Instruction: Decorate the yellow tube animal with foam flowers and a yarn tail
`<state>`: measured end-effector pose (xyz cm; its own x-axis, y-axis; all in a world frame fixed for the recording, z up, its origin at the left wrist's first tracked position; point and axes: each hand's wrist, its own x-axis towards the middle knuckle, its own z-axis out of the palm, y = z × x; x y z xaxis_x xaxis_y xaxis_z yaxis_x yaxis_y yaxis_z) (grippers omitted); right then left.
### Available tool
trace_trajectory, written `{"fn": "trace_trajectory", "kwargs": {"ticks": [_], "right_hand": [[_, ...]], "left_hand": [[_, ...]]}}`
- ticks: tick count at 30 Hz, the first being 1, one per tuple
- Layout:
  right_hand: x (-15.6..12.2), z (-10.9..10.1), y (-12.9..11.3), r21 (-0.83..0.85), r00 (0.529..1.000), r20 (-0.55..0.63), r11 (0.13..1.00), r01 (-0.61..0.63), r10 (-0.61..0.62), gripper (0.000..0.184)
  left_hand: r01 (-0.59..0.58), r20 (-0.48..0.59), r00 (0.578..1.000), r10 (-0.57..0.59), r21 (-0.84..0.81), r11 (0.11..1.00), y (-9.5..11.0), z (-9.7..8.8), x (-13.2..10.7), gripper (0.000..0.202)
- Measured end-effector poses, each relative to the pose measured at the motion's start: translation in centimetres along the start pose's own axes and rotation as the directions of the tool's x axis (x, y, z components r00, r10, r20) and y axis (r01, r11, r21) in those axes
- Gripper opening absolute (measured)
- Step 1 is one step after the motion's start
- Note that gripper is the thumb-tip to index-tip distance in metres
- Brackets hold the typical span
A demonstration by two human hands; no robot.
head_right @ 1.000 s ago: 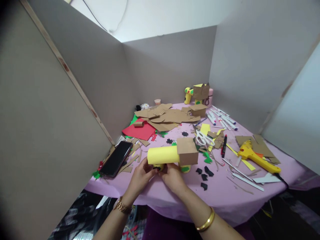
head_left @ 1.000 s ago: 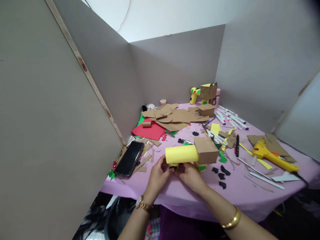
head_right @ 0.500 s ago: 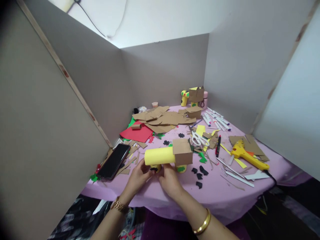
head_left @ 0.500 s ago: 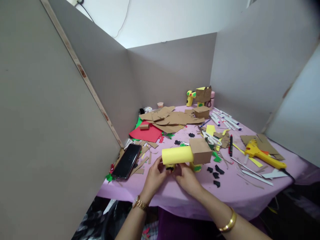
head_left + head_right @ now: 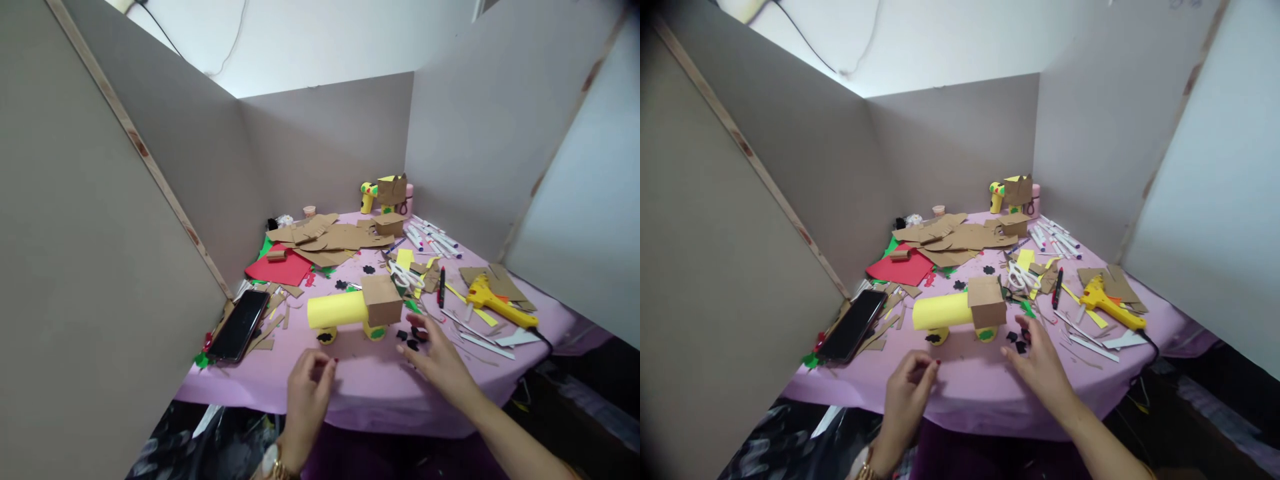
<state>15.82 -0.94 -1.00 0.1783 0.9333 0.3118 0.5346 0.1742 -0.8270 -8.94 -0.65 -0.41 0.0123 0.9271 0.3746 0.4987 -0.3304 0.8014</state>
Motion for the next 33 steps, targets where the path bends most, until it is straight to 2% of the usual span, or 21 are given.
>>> {"fn": "trace_trajectory", "kwargs": {"ticks": [1, 3, 6, 10, 14, 18, 26, 33], "right_hand": [[0.8, -0.1, 0.1, -0.022, 0.999, 0.026, 0.999, 0.033, -0.033, 0.058], [2.4, -0.1, -0.1, -0.052, 0.992, 0.072, 0.993, 0.105, -0.101, 0.068], [4.2, -0.1, -0.8, -0.031, 0.977, 0.132, 0.984, 0.175, -0.170, 0.071], [5.4, -0.3, -1.6, 0.018, 0.946, 0.217, 0.970, 0.243, -0.241, 0.061], [6.0, -0.3, -1.5, 0.045, 0.940, 0.243, 0.971, 0.237, -0.240, 0.054], [6.3, 0.1, -1.0, 0.071, 0.943, 0.243, 0.974, 0.214, -0.225, 0.052], [5.8, 0.9, -0.4, 0.134, 0.941, 0.263, 0.974, 0.184, -0.214, 0.051], [5.4, 0.2, -0.7, 0.083, 0.946, 0.245, 0.977, 0.197, -0.211, 0.058]], "left_hand": [[-0.051, 0.093, 0.994, 0.049, 0.013, 0.999, 0.7, 0.6, -0.3, 0.015], [-0.098, 0.175, 0.980, 0.093, 0.021, 0.995, 1.8, 2.1, -0.3, 0.022], [-0.040, 0.224, 0.974, 0.042, -0.012, 0.999, 2.6, 4.1, 0.8, 0.040], [0.025, 0.259, 0.966, -0.004, -0.078, 0.997, 2.6, 5.5, 2.7, 0.047], [0.017, 0.283, 0.959, 0.022, -0.135, 0.991, 2.8, 5.9, 4.2, 0.047], [0.025, 0.326, 0.945, 0.029, -0.162, 0.986, 3.0, 6.3, 4.8, 0.039], [0.062, 0.359, 0.933, 0.003, -0.170, 0.983, 2.8, 7.0, 5.1, 0.027], [0.057, 0.356, 0.934, 0.001, -0.154, 0.986, 2.7, 6.5, 4.6, 0.036]]}}
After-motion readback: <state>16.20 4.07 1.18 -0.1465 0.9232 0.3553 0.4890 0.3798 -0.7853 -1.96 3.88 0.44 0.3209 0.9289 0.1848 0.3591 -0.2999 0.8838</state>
